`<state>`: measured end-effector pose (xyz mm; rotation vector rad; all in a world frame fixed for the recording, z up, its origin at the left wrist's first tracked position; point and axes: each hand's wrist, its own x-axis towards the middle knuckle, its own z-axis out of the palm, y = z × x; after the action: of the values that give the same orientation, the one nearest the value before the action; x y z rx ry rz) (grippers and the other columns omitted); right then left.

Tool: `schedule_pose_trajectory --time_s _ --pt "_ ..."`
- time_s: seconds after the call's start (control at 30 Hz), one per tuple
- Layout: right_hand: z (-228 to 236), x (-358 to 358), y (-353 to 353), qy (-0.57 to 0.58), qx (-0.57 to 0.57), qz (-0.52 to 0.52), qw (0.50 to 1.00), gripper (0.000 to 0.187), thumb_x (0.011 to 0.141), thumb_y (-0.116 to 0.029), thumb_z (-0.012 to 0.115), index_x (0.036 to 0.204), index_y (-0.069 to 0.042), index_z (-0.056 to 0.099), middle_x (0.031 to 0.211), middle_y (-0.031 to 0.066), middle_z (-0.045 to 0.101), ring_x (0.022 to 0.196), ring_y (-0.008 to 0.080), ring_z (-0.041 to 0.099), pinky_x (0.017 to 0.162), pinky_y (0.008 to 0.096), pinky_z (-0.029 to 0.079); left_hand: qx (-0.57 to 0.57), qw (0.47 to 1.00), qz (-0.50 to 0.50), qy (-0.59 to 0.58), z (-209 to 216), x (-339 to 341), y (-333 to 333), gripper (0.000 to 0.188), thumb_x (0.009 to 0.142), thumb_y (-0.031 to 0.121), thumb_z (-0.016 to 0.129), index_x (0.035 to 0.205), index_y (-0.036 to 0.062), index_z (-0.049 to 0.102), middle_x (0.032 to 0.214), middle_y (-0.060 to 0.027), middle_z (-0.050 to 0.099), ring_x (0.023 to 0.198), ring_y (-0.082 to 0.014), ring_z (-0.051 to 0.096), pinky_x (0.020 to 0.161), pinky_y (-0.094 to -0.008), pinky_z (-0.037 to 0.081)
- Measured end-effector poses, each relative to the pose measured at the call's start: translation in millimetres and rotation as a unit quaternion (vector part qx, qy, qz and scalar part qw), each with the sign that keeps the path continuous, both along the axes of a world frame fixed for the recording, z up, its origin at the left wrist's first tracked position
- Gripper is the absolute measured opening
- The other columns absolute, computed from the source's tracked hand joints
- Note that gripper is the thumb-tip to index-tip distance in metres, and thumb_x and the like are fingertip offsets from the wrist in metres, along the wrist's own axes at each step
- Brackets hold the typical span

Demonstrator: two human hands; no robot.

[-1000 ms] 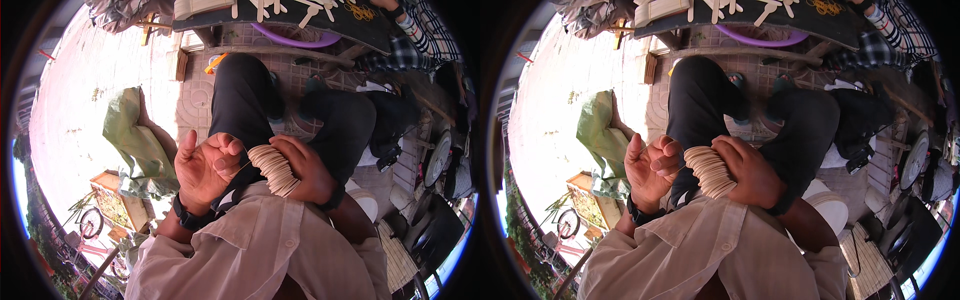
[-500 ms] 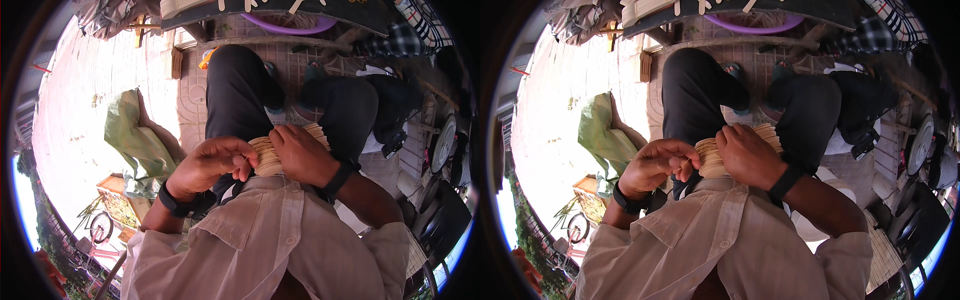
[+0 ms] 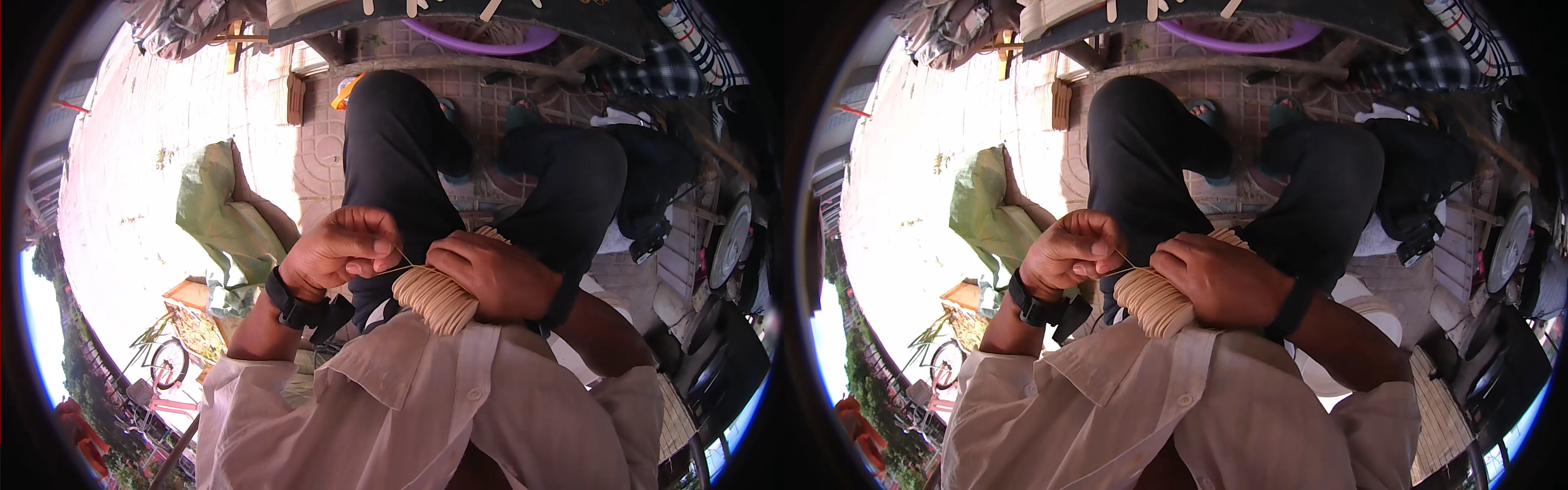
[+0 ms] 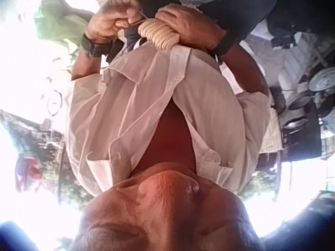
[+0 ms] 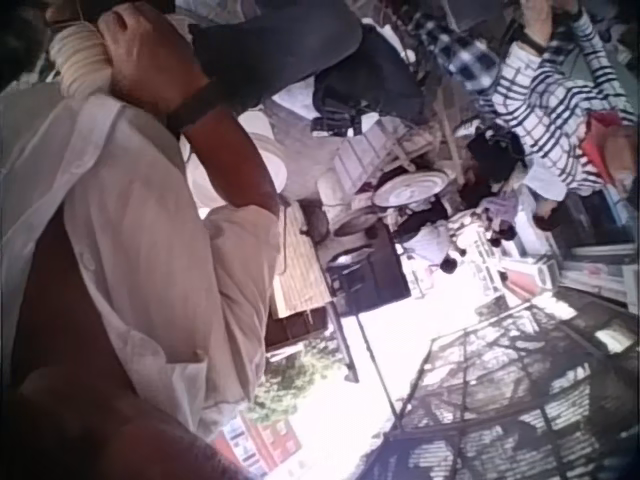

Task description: Bundling wooden spoons with rubber bands.

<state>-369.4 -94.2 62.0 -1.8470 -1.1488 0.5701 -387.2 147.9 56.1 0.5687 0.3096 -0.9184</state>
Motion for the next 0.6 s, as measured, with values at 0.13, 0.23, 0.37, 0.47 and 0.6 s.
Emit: schedule_pose_trajectory --time_s 0.13,0.23,0.37,0.47,0.6 --pt "2.6 1.5 -14.5 0.271 0.132 -0.147 0.942 0.031 0.078 0.003 0.057 0.109 0.001 0.052 0.101 0.0118 0.06 0.089 0.0253 0.061 0.079 0.0318 0.048 -0.099 0.993 0.014 -0.065 -6.7 7.4 -9.1 0.011 0.082 0.005 0.053 0.076 -0.0031 0.051 0.074 -0.0118 0.052 0.053 -0.0076 0.04 0.047 -0.0186 0.032" --pt "3.6 -3.2 -15.5 0.578 0.201 -0.263 0.746 0.05 0.077 0.004 0.051 0.125 0.003 0.039 0.113 0.0183 0.055 0.099 0.0251 0.058 0.087 0.0373 0.047 -0.177 0.976 0.055 -0.116 -9.6 2.0 -26.5 0.015 0.082 0.01 0.052 0.076 -0.0044 0.053 0.087 -0.0208 0.054 0.066 -0.0174 0.05 0.061 -0.027 0.043" --pt "-4.3 2.2 -15.4 0.644 0.289 -0.258 0.66 0.045 0.078 0.003 0.047 0.122 0.007 0.044 0.114 0.0186 0.056 0.1 0.0244 0.059 0.086 0.0343 0.047 -0.205 0.953 0.089 -0.204 -14.6 -3.5 -47.2 0.022 0.08 0.018 0.055 0.076 -0.0036 0.053 0.094 -0.0246 0.055 0.085 -0.0287 0.053 0.078 -0.0361 0.043" --pt "-5.6 6.1 -15.2 0.655 0.293 -0.283 0.637 0.046 0.076 0.003 0.048 0.121 0.007 0.044 0.115 0.0192 0.056 0.097 0.0248 0.059 0.085 0.0349 0.046 -0.178 0.927 0.134 -0.302 -13.5 -0.8 -52.5 0.015 0.081 0.015 0.054 0.078 0.0012 0.048 0.086 -0.0179 0.056 0.084 -0.0282 0.053 0.076 -0.0359 0.041" --pt "-4.9 4.0 -13.1 0.634 0.317 -0.28 0.647 0.05 0.075 0.001 0.049 0.124 0.006 0.042 0.115 0.0189 0.055 0.091 0.024 0.059 0.083 0.0357 0.047 -0.261 0.94 0.205 -0.085 -19.2 -11.8 -44.1 0.014 0.085 0.013 0.05 0.083 0.0009 0.044 0.082 -0.0125 0.05 0.065 -0.0181 0.051 0.06 -0.0276 0.039"
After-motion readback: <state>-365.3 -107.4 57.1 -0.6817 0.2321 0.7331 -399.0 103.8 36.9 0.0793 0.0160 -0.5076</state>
